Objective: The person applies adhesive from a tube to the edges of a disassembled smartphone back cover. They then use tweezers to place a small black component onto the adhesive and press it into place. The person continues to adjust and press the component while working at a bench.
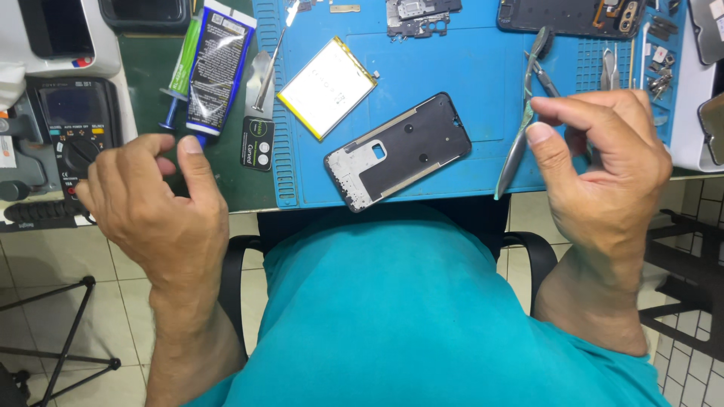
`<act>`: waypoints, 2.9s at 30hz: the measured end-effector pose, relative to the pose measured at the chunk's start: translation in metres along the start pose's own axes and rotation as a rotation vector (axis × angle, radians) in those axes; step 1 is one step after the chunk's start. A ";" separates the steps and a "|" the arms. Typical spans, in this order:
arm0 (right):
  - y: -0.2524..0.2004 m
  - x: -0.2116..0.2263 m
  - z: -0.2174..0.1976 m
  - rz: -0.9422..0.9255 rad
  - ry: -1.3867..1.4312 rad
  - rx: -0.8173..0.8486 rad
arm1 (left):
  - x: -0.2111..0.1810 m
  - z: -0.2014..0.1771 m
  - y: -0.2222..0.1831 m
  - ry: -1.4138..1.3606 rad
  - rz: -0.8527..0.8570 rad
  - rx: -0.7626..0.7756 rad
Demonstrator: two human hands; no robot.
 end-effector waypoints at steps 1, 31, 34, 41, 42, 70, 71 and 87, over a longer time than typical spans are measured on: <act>0.002 0.003 0.003 -0.025 -0.035 0.046 | -0.009 -0.007 0.001 -0.058 0.020 -0.041; 0.001 -0.005 0.021 -0.106 -0.161 0.054 | -0.070 0.009 -0.016 -0.482 0.309 0.107; 0.001 -0.005 0.022 -0.084 -0.157 0.023 | -0.073 0.007 -0.017 -0.466 0.355 0.125; 0.002 -0.009 0.018 -0.068 -0.129 -0.102 | -0.083 0.007 -0.026 -0.428 0.419 0.158; 0.001 -0.012 0.016 -0.046 -0.105 -0.142 | -0.084 0.008 -0.027 -0.391 0.425 0.152; -0.002 -0.037 0.010 -0.019 -0.032 -0.364 | -0.096 0.024 -0.028 -0.249 0.487 0.228; -0.002 -0.037 0.010 -0.017 -0.036 -0.364 | -0.096 0.024 -0.029 -0.253 0.490 0.230; -0.004 -0.041 0.013 0.000 -0.028 -0.360 | -0.096 0.022 -0.030 -0.278 0.496 0.189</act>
Point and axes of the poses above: each hand's wrist, its own y-axis towards the middle knuckle, its own z-axis out of the palm, x = y × z, the point moved 6 cm from there along y, towards the middle knuckle, and after that the axes turned 15 degrees about -z, right-handed, at the moved point
